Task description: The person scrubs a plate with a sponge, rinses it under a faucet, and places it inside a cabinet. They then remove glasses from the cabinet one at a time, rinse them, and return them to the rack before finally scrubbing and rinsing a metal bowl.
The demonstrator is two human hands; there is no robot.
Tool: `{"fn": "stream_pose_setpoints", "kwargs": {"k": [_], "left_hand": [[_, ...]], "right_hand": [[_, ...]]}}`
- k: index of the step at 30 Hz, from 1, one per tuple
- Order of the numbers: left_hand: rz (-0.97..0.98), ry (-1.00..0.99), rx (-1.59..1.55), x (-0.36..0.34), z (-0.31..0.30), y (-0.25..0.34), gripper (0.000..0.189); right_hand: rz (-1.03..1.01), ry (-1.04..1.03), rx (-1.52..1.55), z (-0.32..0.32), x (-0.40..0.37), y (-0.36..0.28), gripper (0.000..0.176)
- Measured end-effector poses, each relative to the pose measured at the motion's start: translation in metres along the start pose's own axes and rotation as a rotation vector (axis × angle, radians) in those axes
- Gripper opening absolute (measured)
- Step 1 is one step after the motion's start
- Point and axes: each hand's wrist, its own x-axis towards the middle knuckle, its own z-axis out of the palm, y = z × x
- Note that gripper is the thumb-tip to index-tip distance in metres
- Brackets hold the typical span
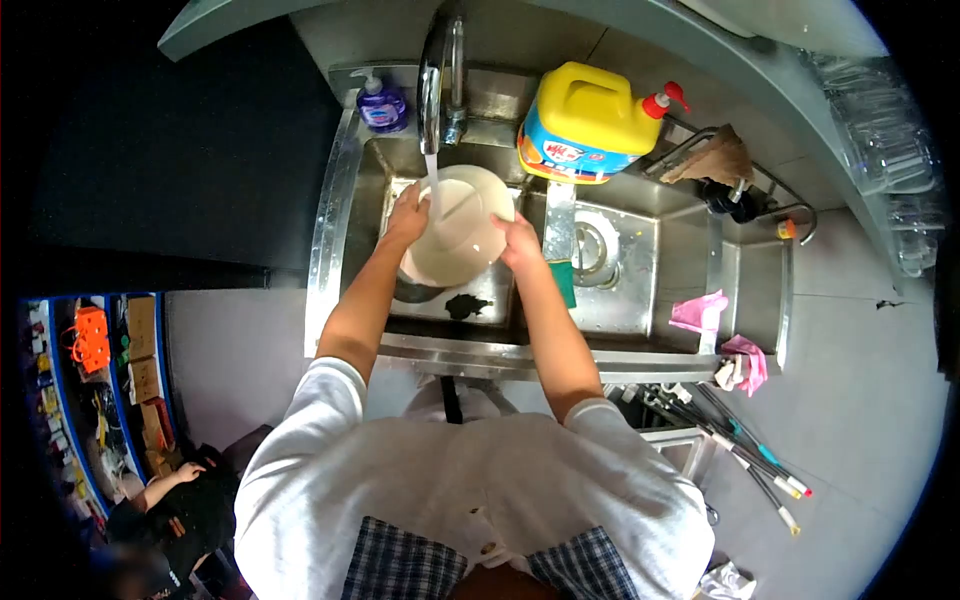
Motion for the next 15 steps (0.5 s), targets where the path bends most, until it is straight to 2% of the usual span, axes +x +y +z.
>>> {"fn": "stream_pose_setpoints", "kwargs": {"k": [3,4,7,8,11,12,15], "left_hand": [[-0.095,0.042,0.127,-0.003,0.016,0.022,0.048],[0.086,0.248,0.113,-0.023,0.01,0.055,0.047],[0.277,0.163,0.131,-0.043,0.006,0.07,0.049],[0.346,0.202,0.136,-0.051,0.001,0.076,0.049],[0.243,0.322,-0.124,-0.048,-0.004,0.043,0.05],[-0.007,0.344,0.102,-0.048,0.006,0.02,0.052],[-0.408,-0.139,-0.69,-0.069,-0.044,0.072,0.063]], "right_hand": [[-0.053,0.02,-0.024,-0.001,-0.021,-0.006,0.035],[-0.073,0.022,-0.035,-0.002,-0.025,-0.007,0.035],[-0.085,0.015,-0.074,0.0,-0.031,-0.009,0.033],[-0.089,0.002,-0.09,0.003,-0.032,-0.01,0.032],[-0.201,-0.004,-0.252,0.02,-0.041,-0.006,0.03],[-0.257,0.001,-0.324,0.03,-0.047,-0.004,0.029],[-0.529,-0.059,-0.763,0.061,-0.061,0.002,0.024]]}}
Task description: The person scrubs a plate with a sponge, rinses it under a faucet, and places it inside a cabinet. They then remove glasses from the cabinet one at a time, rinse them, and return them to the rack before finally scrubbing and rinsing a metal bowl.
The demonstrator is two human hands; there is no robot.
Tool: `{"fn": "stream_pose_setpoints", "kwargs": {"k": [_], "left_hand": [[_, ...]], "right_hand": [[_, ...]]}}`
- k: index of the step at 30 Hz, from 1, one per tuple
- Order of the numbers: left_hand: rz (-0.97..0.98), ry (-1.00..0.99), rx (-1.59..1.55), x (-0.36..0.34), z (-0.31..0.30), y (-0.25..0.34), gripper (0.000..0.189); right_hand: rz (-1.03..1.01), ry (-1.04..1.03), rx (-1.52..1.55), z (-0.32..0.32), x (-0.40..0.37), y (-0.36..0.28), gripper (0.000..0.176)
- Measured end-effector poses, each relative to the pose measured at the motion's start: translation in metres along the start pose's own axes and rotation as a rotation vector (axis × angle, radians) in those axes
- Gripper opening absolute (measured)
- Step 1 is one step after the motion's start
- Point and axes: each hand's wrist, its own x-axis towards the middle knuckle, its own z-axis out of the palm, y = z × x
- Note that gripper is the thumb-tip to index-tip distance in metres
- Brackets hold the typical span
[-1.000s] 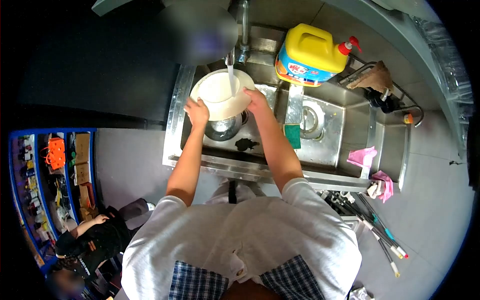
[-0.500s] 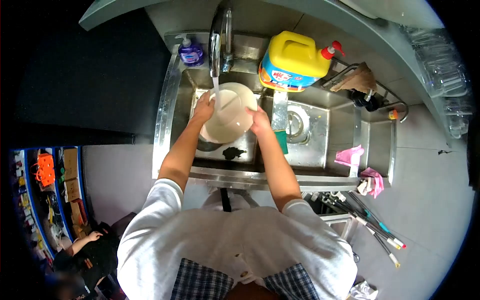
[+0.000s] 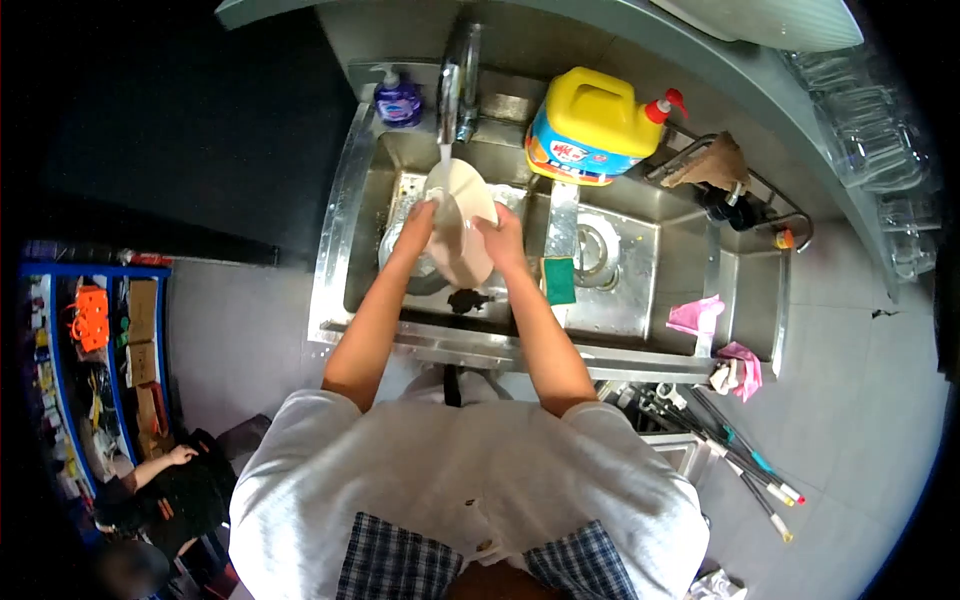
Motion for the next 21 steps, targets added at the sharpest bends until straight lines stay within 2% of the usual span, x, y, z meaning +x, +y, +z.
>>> {"fn": "stream_pose_setpoints", "kwargs": {"k": [1,2,4,5,8,9,11,13,14,16,19,21], "left_hand": [[-0.142,0.072,-0.109,-0.012,0.008,0.015,0.075],[-0.176,0.09,-0.321,-0.025,0.015,0.036,0.081],[-0.25,-0.095,-0.332,-0.024,0.007,0.061,0.082],[-0.318,-0.128,-0.384,-0.009,0.001,0.061,0.071],[-0.248,-0.104,-0.309,0.053,-0.008,0.021,0.05],[-0.247,-0.009,-0.301,0.036,-0.002,0.04,0.034],[-0.18,0.017,-0.269,0.025,0.0,0.04,0.034],[-0.103,0.05,-0.149,0.017,-0.007,0.036,0.041],[-0.137,0.061,-0.07,0.046,-0.014,0.0,0.047],[0.014,0.05,-0.063,0.008,-0.012,0.01,0.051],[0.068,0.164,-0.004,-0.012,-0.01,0.005,0.05],[0.17,0.184,0.098,-0.007,-0.018,-0.019,0.055]], "right_hand": [[-0.069,-0.045,-0.157,0.008,0.001,-0.003,0.024],[-0.126,-0.063,-0.266,0.018,-0.007,-0.027,0.026],[-0.163,-0.067,-0.439,0.034,-0.015,-0.052,0.024],[-0.171,-0.07,-0.465,0.041,-0.019,-0.053,0.023],[-0.215,-0.094,-0.546,0.055,-0.022,-0.05,0.02],[-0.235,-0.118,-0.58,0.057,-0.024,-0.046,0.019],[-0.295,-0.234,-0.689,0.05,-0.022,-0.041,0.02],[-0.362,-0.346,-0.519,0.028,0.006,-0.026,0.023],[-0.392,-0.405,-0.432,0.018,0.024,-0.024,0.024],[-0.152,-0.166,-0.577,0.011,0.065,-0.065,0.027],[-0.23,-0.131,-0.827,0.023,0.133,-0.052,0.028],[-0.257,-0.167,-1.028,0.034,0.178,-0.04,0.029]]}}
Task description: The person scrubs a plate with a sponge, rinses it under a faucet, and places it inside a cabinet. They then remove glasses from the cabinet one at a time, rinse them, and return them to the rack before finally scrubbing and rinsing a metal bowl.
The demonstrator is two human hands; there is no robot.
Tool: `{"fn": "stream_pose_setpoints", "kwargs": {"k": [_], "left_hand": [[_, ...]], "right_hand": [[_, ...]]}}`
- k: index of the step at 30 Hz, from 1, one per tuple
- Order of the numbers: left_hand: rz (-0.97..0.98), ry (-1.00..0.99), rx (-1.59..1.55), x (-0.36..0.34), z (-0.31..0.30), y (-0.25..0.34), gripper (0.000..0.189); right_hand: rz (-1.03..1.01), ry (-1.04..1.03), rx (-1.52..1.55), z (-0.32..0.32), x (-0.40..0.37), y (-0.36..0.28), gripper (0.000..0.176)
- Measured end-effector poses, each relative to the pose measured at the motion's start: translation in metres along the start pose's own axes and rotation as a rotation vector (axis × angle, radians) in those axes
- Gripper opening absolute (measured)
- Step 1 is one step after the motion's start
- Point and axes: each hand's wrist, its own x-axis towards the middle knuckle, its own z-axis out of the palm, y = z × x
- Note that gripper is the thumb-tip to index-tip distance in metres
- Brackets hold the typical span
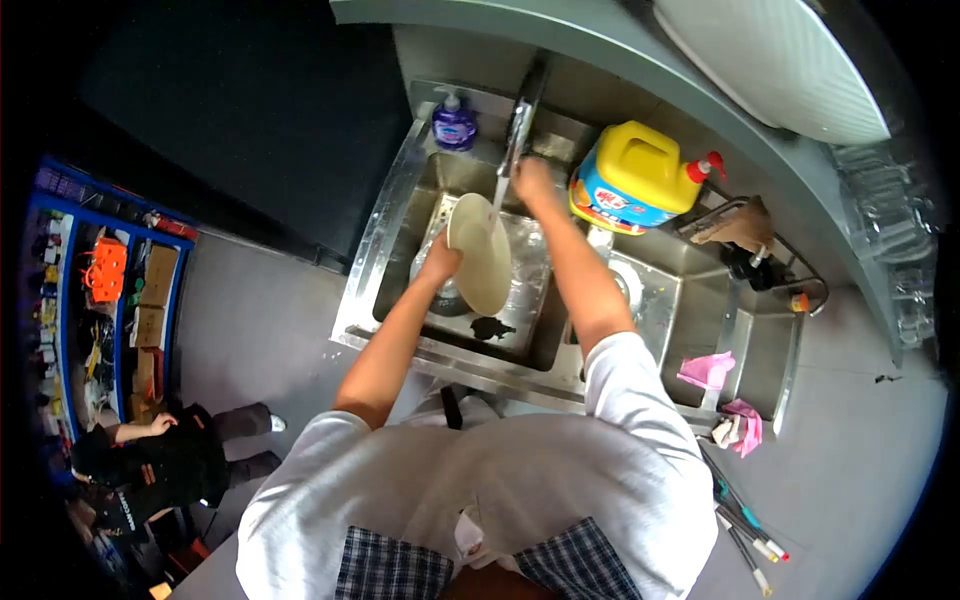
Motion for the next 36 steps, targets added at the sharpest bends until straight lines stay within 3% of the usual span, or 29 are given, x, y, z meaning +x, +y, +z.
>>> {"fn": "stream_pose_setpoints", "kwargs": {"k": [2,5,6,9,11,12,13,14,15,17,21,22,25,27,28,29,31,32,34,35,36], "left_hand": [[0.172,-0.02,0.017,-0.013,-0.012,-0.017,0.06],[0.051,-0.006,-0.211,-0.031,-0.03,-0.017,0.058],[0.055,0.043,-0.181,-0.051,-0.035,0.012,0.054],[0.025,0.015,-0.439,-0.054,-0.056,-0.018,0.051],[-0.059,0.027,-0.625,-0.075,-0.067,-0.007,0.05],[-0.097,0.013,-0.733,-0.084,-0.073,-0.005,0.051],[-0.138,-0.006,-0.839,-0.091,-0.079,-0.005,0.051],[-0.152,-0.023,-0.931,-0.095,-0.083,-0.013,0.052],[-0.152,-0.056,-0.955,-0.099,-0.085,-0.017,0.053],[-0.149,-0.118,-1.002,-0.102,-0.088,-0.022,0.053],[-0.131,-0.02,-0.635,-0.095,-0.084,-0.003,0.038],[0.032,0.095,-0.519,-0.089,-0.079,-0.005,0.034],[0.169,0.198,-0.386,-0.076,-0.068,-0.016,0.034],[0.112,0.143,-0.304,-0.044,-0.067,-0.076,0.034],[-0.045,0.201,-0.11,-0.04,-0.064,-0.076,0.036],[-0.04,0.119,-0.138,-0.047,-0.071,-0.076,0.034],[0.523,0.175,-0.187,-0.035,-0.067,-0.093,0.038],[0.32,0.14,-0.291,-0.06,-0.067,-0.055,0.037],[-0.31,0.163,-0.283,-0.132,-0.065,0.033,0.038],[-0.086,0.149,-0.225,-0.095,-0.059,-0.039,0.039],[0.139,0.143,-0.174,-0.06,-0.054,-0.107,0.04]], "right_hand": [[-0.004,-0.063,-0.062,0.0,0.016,0.005,0.032],[0.028,0.021,0.044,-0.028,0.013,-0.009,0.023],[0.067,0.009,0.087,-0.011,0.021,0.005,0.025],[0.239,0.191,0.498,0.041,-0.01,0.029,0.026],[0.101,-0.065,0.453,0.081,-0.059,0.055,0.026],[0.283,-0.148,0.592,0.047,-0.113,0.015,0.045],[0.336,-0.615,0.923,0.096,-0.119,0.058,0.06],[0.432,-0.641,1.289,0.06,-0.158,0.025,0.059],[0.583,-0.612,1.431,0.053,-0.174,0.022,0.051],[0.553,-0.605,1.692,0.062,-0.194,0.029,0.045],[0.546,-0.382,1.657,0.042,-0.222,0.015,0.043],[0.529,-0.309,1.656,0.033,-0.229,0.005,0.042],[0.5,-0.059,1.586,0.017,-0.237,-0.015,0.039],[0.701,-0.273,1.524,0.058,-0.229,0.023,0.041],[0.812,-0.352,1.543,0.08,-0.221,0.037,0.043],[0.824,-0.265,1.506,0.059,-0.235,0.013,0.045],[0.435,0.053,1.37,0.041,-0.243,-0.007,0.051],[0.537,-0.015,1.418,0.04,-0.246,-0.008,0.056],[0.644,-0.067,1.474,0.068,-0.339,0.013,0.061],[0.665,-0.088,1.503,0.083,-0.363,0.034,0.064],[0.572,-0.094,1.543,0.086,-0.308,0.051,0.067]]}}
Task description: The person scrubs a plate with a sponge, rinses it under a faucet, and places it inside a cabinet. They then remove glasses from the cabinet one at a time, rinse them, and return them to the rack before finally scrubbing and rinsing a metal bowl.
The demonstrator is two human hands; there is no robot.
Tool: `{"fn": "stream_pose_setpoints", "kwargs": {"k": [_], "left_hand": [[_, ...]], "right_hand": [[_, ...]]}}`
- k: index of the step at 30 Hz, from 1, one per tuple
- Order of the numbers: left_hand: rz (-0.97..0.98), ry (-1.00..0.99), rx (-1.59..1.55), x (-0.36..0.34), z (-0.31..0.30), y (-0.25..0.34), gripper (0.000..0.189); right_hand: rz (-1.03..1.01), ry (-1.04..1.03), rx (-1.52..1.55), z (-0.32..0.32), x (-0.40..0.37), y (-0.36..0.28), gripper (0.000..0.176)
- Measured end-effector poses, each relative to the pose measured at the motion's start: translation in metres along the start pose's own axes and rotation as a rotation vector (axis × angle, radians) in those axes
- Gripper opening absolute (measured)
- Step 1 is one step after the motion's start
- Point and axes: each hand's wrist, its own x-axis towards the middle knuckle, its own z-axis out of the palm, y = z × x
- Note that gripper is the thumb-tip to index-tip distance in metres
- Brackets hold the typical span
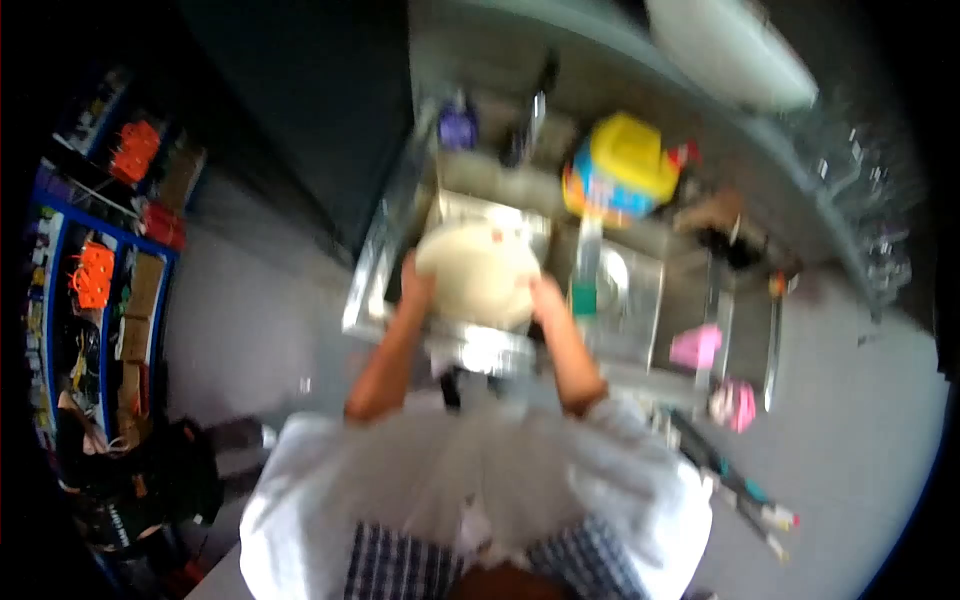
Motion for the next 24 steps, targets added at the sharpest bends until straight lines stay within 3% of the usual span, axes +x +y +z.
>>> {"fn": "stream_pose_setpoints", "kwargs": {"k": [1,3,5,7,8,9,11,14,16,18,19,21,23,24], "left_hand": [[0.508,0.052,0.156,0.006,0.004,0.008,0.04],[0.401,-0.003,0.263,0.009,0.009,0.012,0.037],[-0.33,0.069,0.129,-0.016,0.027,0.035,0.036],[0.059,0.205,0.103,-0.023,0.038,0.029,0.035],[0.265,0.196,-0.009,-0.019,0.039,0.03,0.035],[0.271,0.224,0.061,-0.032,0.036,0.055,0.037],[0.177,0.27,0.158,-0.055,0.041,0.091,0.041],[0.2,0.243,-0.059,-0.063,0.044,0.132,0.041],[0.181,0.236,-0.033,-0.059,0.043,0.126,0.043],[0.077,0.217,0.109,-0.031,0.039,0.085,0.046],[-0.252,0.103,0.053,-0.022,0.035,0.071,0.047],[-0.126,0.172,0.646,0.023,0.039,-0.086,0.034],[0.057,0.198,0.158,-0.029,0.039,0.042,0.034],[0.085,0.222,0.092,-0.015,0.036,0.02,0.037]], "right_hand": [[-0.055,-0.081,0.015,0.01,0.052,-0.03,0.07],[0.002,-0.037,-0.009,0.03,0.027,-0.048,0.068],[0.209,0.018,0.023,-0.019,-0.022,0.005,0.06],[0.266,-0.05,0.008,-0.027,0.054,-0.022,0.054],[0.059,-0.085,0.0,0.01,0.047,-0.059,0.051],[-0.109,-0.087,0.006,0.04,0.0,-0.079,0.048],[0.158,-0.126,0.006,0.018,0.001,-0.091,0.038],[0.083,-0.071,0.015,0.037,-0.014,-0.104,0.038],[0.032,-0.058,0.04,0.047,-0.022,-0.104,0.043],[0.31,0.011,-0.034,0.026,0.043,-0.078,0.046],[0.471,0.061,-0.069,0.004,0.047,-0.056,0.048],[0.277,-0.001,-0.08,-0.014,0.007,-0.04,0.049],[-0.009,-0.137,-0.062,0.018,0.044,-0.055,0.051],[0.098,-0.038,-0.055,0.02,0.035,-0.066,0.051]]}}
